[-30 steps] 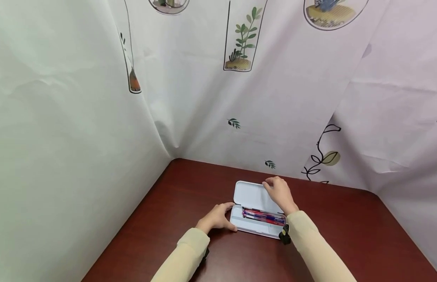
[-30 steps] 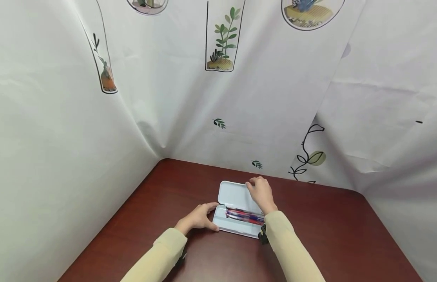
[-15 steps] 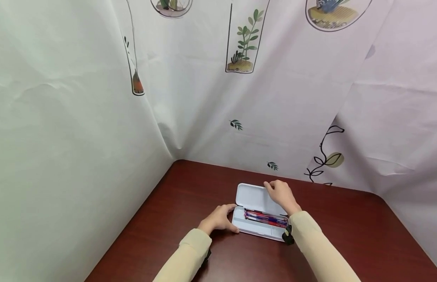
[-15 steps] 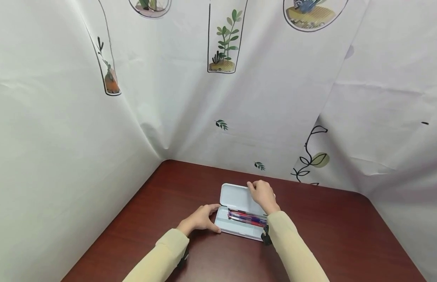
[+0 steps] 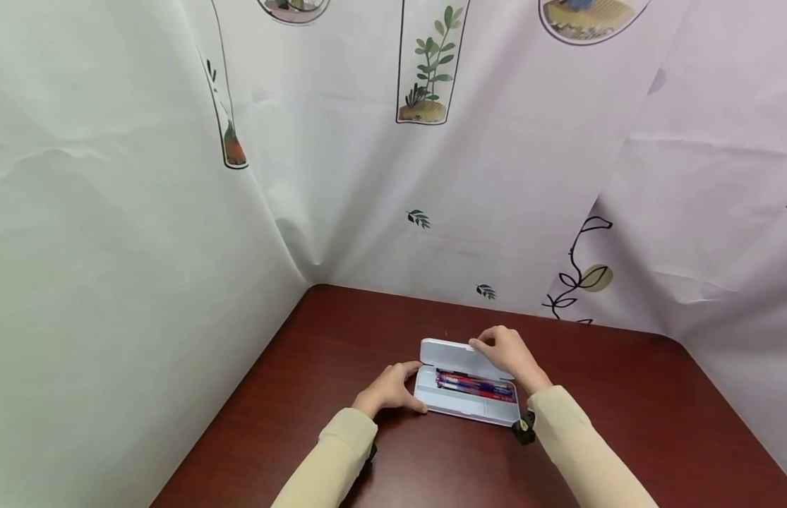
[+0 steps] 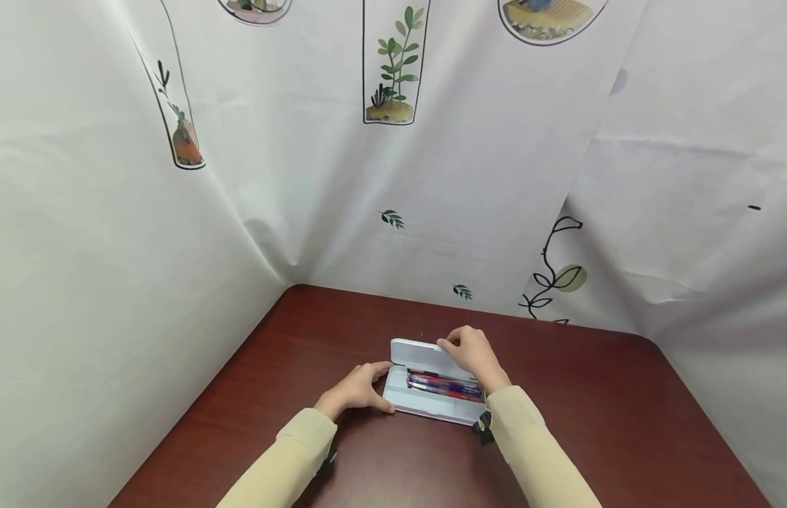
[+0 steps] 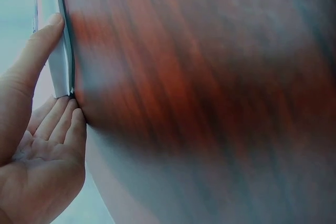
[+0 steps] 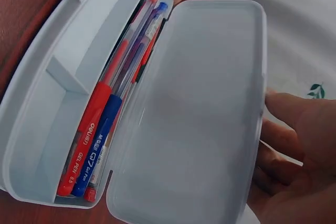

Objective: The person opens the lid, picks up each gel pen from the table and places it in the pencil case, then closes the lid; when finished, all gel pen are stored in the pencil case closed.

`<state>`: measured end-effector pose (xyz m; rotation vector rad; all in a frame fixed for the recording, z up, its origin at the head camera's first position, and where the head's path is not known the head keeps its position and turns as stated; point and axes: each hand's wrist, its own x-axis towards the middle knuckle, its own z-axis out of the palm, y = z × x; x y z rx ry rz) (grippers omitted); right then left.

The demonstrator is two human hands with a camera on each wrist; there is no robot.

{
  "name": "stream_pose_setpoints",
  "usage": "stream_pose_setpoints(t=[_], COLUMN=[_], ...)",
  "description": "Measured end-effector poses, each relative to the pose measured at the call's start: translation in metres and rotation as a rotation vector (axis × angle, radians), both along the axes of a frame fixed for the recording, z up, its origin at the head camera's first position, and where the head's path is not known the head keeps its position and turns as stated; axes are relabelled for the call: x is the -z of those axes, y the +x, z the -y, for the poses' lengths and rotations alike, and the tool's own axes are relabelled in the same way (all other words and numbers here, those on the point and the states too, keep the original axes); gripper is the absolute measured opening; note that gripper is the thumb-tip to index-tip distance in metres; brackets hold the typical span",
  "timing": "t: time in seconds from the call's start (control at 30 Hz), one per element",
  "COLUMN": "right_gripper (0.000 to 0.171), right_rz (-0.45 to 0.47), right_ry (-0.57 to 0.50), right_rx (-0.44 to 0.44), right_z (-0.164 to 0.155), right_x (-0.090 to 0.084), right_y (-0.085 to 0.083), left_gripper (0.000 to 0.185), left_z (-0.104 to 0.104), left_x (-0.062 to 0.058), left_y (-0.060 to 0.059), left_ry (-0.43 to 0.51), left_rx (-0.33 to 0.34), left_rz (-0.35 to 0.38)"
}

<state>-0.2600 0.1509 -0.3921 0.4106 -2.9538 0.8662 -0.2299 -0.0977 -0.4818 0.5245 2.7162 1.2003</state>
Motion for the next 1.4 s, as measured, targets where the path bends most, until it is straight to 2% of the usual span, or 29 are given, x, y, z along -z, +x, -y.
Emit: stream_pose_setpoints(t=[0.37,0.57,0.7,0.93,1.07,1.27,1.4], right_gripper=[0.021,0.011,0.016,0.022,0.024,0.024,0.024], right_rz=[0.052,0.069,0.070,0.032,0.005,-0.063,-0.118], right_ry=[0.011,-0.004,-0.030,-0.051,-0.053,-0.012,0.061], right_rx=[-0.069,-0.097,-0.092,-0.057,-0.051,-0.056,-0.051], right_z=[-0.009,-0.009,-0.008,-0.003,0.003,0.006,0.009], right_x=[0.006,0.018,0.028,0.042,0.047,0.052,0.051], right_y=[0.020,0.028,0.033,0.041,0.043,0.049,0.055], left_gripper=[0.094,0.097,0.097,0.098,0.095,0.089,0.088], left_z=[-0.001,-0.001,0.000,0.001,0.004,0.005,0.004], left_x=[0.001,0.000,-0.002,-0.002,-0.005,-0.007,-0.005], left_y=[-0.002,-0.002,-0.001,-0.003,-0.003,-0.004,-0.004], left_ry=[0.034,0.033,0.024,-0.004,-0.037,-0.057,-0.062], left_rx=[0.003,0.004,0.011,0.004,-0.002,0.008,0.033], left_rz=[0.004,0.007,0.012,0.033,0.010,0.007,0.006])
